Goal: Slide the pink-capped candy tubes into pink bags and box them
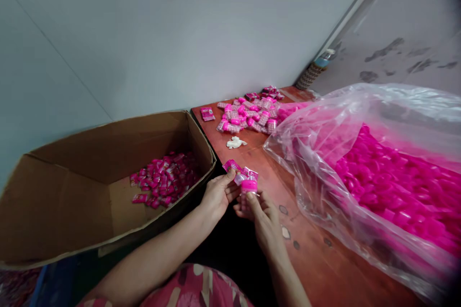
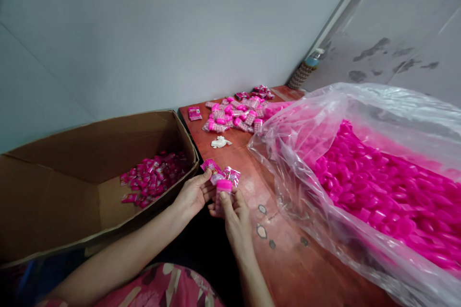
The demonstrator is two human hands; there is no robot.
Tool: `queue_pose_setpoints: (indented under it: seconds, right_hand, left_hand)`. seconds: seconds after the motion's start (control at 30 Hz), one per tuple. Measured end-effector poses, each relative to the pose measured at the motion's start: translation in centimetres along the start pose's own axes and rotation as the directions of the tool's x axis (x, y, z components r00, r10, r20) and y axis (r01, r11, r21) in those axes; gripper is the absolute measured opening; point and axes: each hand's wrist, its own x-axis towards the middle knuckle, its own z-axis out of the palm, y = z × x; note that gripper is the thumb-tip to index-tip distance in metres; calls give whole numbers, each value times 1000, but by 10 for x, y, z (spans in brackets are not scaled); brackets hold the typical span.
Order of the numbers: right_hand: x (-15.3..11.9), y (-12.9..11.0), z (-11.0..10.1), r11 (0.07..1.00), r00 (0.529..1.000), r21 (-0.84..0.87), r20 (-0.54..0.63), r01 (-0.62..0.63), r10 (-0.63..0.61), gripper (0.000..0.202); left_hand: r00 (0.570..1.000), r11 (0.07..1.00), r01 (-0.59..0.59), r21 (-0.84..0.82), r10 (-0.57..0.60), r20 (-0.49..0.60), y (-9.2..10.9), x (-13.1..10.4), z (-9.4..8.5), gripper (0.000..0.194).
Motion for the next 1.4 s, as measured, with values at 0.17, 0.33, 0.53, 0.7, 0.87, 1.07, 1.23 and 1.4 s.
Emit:
queue_pose_setpoints:
  seconds: [0.17, 0.33, 0.53, 0.7, 0.87, 1.07, 1.23, 1.4]
  right_hand:
    - [8, 6, 0, 999, 1000, 34, 12, -8, 7, 31]
    - [12, 4, 1, 999, 999, 32, 42, -37, 35, 35]
    - [14, 7, -4, 1000, 1000, 9, 12, -12, 12, 28]
    - [14, 15, -9, 997, 998, -34, 5, 66, -66, 26]
    - [16, 17, -13, 995, 995, -46, -22, 92, -93, 23]
    - [17, 19, -20, 988, 993, 146, 115, -44, 27, 24]
    - [16, 22, -24, 997, 998, 38, -26, 63, -62, 21]
    - [19, 25, -27, 964, 997, 259, 70, -56, 39, 18]
  left_hand:
    - [999, 999, -23, 41, 21, 28, 0, 5, 0, 24]
    - [997, 983, -35, 179, 22, 78, 3, 7, -1, 27]
    - [979, 934, -126, 334, 63, 193, 6, 11, 2, 30]
    - [975, 933, -61, 356, -22, 223, 3, 15, 4, 34]
    - [964, 915, -20, 402, -88, 249, -2, 17, 5, 25]
    - [964, 805, -133, 578, -29, 263, 0, 18, 8, 25]
    - [969, 806, -118, 580, -34, 245, -7, 14, 8, 23]
    - [953, 831, -34, 555, -140, 268, -13, 12, 8, 25]
